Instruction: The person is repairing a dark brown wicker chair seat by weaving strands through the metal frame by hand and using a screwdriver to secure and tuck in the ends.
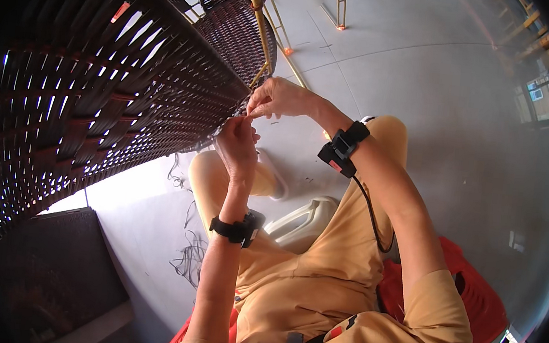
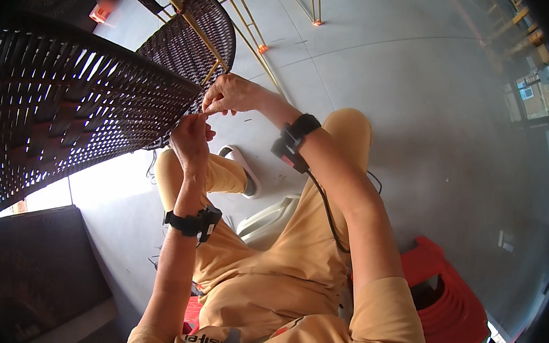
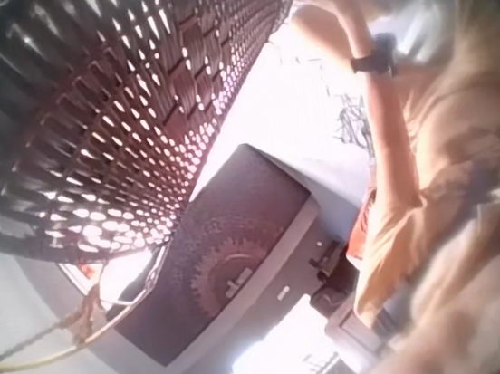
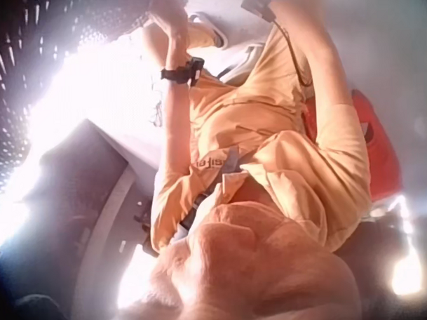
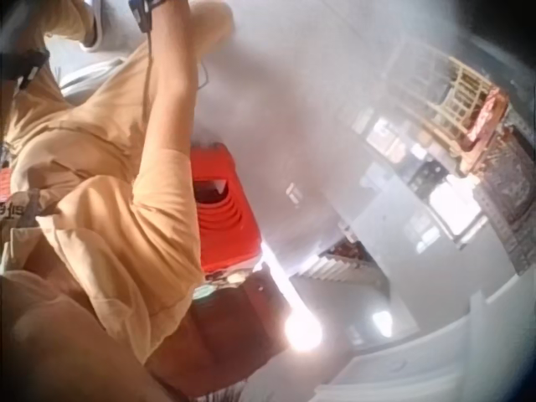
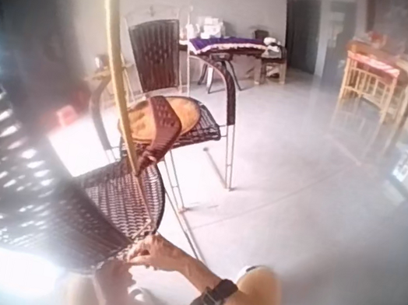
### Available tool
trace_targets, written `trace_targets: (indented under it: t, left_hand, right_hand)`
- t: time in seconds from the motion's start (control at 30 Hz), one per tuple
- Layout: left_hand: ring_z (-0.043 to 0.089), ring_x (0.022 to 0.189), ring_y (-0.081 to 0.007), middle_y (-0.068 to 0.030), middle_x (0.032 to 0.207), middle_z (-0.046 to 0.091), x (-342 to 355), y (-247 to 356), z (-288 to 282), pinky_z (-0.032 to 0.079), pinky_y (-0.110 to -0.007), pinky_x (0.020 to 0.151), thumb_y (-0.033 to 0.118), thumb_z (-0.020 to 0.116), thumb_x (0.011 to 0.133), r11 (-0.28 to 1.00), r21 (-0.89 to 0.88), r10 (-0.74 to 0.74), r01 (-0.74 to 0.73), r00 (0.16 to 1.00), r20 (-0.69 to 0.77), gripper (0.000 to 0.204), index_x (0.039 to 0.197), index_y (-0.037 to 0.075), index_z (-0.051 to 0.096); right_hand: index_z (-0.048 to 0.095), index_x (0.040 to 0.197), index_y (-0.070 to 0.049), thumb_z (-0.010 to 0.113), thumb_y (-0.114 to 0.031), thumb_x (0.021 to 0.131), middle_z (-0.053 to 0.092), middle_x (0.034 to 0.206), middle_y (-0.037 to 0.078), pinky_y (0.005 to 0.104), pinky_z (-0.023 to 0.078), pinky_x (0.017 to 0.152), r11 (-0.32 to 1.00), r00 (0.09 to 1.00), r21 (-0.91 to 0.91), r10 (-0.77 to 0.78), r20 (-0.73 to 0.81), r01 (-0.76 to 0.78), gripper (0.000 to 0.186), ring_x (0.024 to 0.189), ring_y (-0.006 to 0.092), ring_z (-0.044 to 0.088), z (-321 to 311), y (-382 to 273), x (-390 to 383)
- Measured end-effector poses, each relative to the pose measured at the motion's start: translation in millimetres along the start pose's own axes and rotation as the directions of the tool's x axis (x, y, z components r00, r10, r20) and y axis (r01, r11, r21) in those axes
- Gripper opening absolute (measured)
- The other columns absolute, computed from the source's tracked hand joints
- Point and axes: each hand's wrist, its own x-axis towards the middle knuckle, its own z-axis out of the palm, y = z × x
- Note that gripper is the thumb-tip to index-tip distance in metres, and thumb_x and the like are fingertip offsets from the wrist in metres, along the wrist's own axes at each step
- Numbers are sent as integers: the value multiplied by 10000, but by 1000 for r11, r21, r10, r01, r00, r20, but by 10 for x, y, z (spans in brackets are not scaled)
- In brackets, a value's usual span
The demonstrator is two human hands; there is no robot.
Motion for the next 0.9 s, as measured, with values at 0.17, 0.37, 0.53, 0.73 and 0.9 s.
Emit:
trace_targets:
  t: [0.17,0.37,0.53,0.73,0.9]
  left_hand:
    - [537,516,-91,-40,590,544,1,-81,7,428,-221,484,74,515,830,992,-127,-1,3,1000,17,127,841,-32,583]
    - [568,612,-119,-67,699,598,23,-236,-146,454,-236,554,81,547,818,990,68,132,-126,987,-92,133,914,10,604]
    - [577,701,-124,-92,788,622,-58,-257,-185,450,-245,639,80,569,806,877,317,421,-361,896,-145,152,940,22,610]
    - [564,861,-177,-104,964,586,-163,-450,-223,445,-263,792,85,526,836,704,-597,-269,385,922,278,255,1048,-57,538]
    - [436,1124,-251,-180,1173,447,73,-597,-76,369,-313,965,-55,403,808,170,-829,-128,533,846,517,386,1191,-89,369]
  right_hand:
    - [654,776,-33,619,-161,757,598,640,18,213,450,480,992,998,113,-46,-49,51,134,552,77,555,13,103,14]
    - [643,756,-16,628,-158,741,586,588,19,198,433,435,969,982,245,18,-187,29,144,500,74,568,95,90,15]
    - [604,669,-27,634,-157,738,560,558,10,185,446,434,910,940,409,190,-283,-60,150,464,67,553,147,10,19]
    - [595,626,-16,644,-103,674,558,541,32,210,461,405,888,904,460,210,-373,-17,111,431,89,544,255,5,80]
    - [576,643,16,623,-83,646,549,521,54,231,467,384,899,839,434,279,-467,-58,109,399,114,533,298,-48,139]
